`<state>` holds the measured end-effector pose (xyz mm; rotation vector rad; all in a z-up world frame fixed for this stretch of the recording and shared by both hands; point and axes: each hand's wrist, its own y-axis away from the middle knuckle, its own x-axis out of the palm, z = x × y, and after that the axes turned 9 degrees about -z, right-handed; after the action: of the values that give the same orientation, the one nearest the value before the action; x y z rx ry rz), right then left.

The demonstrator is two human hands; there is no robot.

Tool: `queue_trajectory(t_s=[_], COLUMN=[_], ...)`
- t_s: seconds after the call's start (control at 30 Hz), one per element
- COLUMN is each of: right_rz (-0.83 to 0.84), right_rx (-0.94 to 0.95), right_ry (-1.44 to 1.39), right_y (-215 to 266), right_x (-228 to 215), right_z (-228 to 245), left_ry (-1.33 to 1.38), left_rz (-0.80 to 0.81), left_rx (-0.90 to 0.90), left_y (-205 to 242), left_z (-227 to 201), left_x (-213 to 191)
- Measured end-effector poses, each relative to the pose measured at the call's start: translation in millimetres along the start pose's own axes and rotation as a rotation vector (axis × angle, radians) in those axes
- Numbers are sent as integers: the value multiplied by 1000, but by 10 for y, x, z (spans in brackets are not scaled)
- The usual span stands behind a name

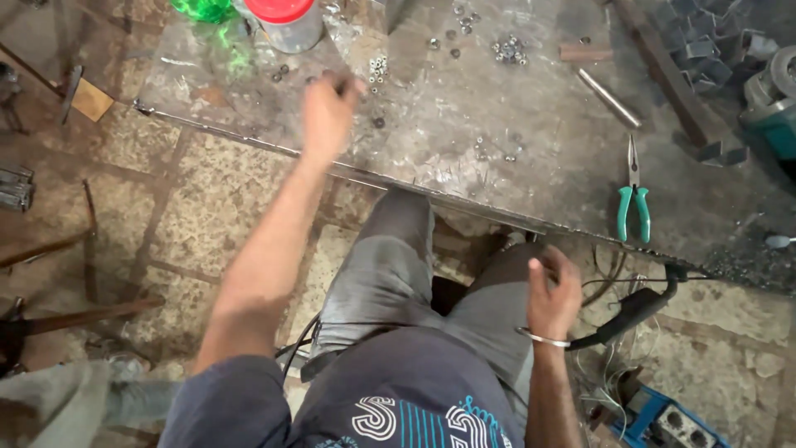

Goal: Weld nuts to a metal surface and inspect them using pliers.

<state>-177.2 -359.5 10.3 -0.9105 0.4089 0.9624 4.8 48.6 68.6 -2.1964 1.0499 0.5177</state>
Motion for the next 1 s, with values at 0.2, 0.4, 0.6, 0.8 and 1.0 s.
queue_trajectory(t_s=[0.2, 0.4, 0.6, 0.8, 1.0], right_rz=[224, 309, 325, 410, 553], right_rx=[472, 480, 513, 706, 627], right_ry=[-659, -849, -954, -1085, -1006], right_y=[-137, -366, -368, -570, -883], right_x=[124, 33, 133, 366, 760], right_z=[431, 818, 760, 663, 859], left_ry=[944, 1063, 884, 754, 1045], left_rz=[596, 771, 748, 551, 657], left_rx=[-412, -547, -278, -101, -435], left_y=[1397, 1761, 1815, 1737, 1643], left_z=[-469, -887, -1016, -988, -520], left_x=[448, 324, 226, 196, 367])
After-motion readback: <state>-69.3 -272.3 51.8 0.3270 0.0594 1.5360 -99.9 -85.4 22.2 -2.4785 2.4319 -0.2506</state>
